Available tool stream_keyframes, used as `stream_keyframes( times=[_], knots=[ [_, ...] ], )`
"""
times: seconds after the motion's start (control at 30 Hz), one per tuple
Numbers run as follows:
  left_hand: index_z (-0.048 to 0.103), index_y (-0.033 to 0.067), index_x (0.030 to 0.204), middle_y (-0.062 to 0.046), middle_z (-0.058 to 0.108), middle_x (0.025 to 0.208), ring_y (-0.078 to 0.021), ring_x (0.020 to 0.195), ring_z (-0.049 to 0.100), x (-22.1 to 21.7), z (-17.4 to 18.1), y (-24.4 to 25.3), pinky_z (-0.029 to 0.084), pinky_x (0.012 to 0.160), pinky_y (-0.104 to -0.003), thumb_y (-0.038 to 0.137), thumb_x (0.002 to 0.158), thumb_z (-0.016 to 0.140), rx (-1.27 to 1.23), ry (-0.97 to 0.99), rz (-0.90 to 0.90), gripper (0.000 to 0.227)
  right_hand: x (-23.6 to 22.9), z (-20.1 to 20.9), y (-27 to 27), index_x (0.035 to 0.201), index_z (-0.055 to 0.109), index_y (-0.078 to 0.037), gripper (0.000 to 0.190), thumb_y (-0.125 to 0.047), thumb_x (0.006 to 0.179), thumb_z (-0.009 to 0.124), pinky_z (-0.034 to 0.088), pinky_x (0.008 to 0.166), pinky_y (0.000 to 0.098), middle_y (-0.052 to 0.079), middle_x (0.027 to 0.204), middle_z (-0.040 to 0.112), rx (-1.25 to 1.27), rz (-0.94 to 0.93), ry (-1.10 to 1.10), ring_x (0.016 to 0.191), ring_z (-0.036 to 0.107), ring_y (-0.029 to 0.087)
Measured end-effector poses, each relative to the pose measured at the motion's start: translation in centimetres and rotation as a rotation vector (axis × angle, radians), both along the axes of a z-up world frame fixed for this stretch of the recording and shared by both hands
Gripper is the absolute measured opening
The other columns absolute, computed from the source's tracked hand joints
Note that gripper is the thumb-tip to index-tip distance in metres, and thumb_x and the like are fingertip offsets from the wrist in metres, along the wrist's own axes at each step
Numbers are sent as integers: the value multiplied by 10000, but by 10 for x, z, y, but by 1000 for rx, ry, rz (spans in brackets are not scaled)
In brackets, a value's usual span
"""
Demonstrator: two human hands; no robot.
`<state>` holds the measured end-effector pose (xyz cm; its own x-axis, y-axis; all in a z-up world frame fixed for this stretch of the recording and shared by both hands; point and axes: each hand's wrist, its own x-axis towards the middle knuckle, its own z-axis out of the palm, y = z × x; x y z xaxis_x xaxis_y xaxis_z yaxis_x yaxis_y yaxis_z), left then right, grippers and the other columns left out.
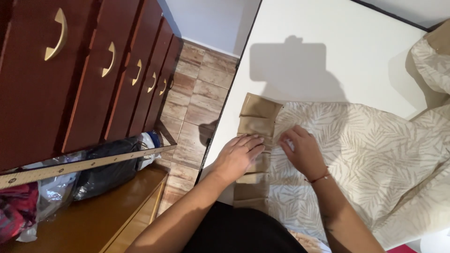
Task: Pinning patterned fabric to a brown paper template to create pleats
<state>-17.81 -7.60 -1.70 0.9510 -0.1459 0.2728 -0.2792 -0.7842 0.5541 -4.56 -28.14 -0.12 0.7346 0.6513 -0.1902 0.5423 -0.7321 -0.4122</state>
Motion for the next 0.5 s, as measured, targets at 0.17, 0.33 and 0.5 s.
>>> stream_keyframes(
  times=[0.17,0.33,0.5],
  knots=[
    [686,133,1177,-67,675,1240,-264,1228,603,6,-2,0,492,1026,-442,214,897,671,7,-7,32,291,24,-1,-60,965,692,-150,113,-172,876,757,561,825,440,77,892,649,120,-105,51,901,713,324],
    [581,205,1379,-42,572,1236,-296,1159,563,11,39,14,470,1022,-494,420,811,798,-10,179,336,645,26,1,-87,1122,691,-122,233,-195,915,768,555,819,411,105,939,616,116,-248,-105,907,703,297],
    [549,208,1394,-59,587,1040,-307,1057,628,-2,31,19,513,944,-459,385,867,769,-189,398,484,598,-4,27,-25,1239,670,-154,276,-208,969,686,568,838,418,138,989,722,282,-326,293,962,731,314]
  ],
)
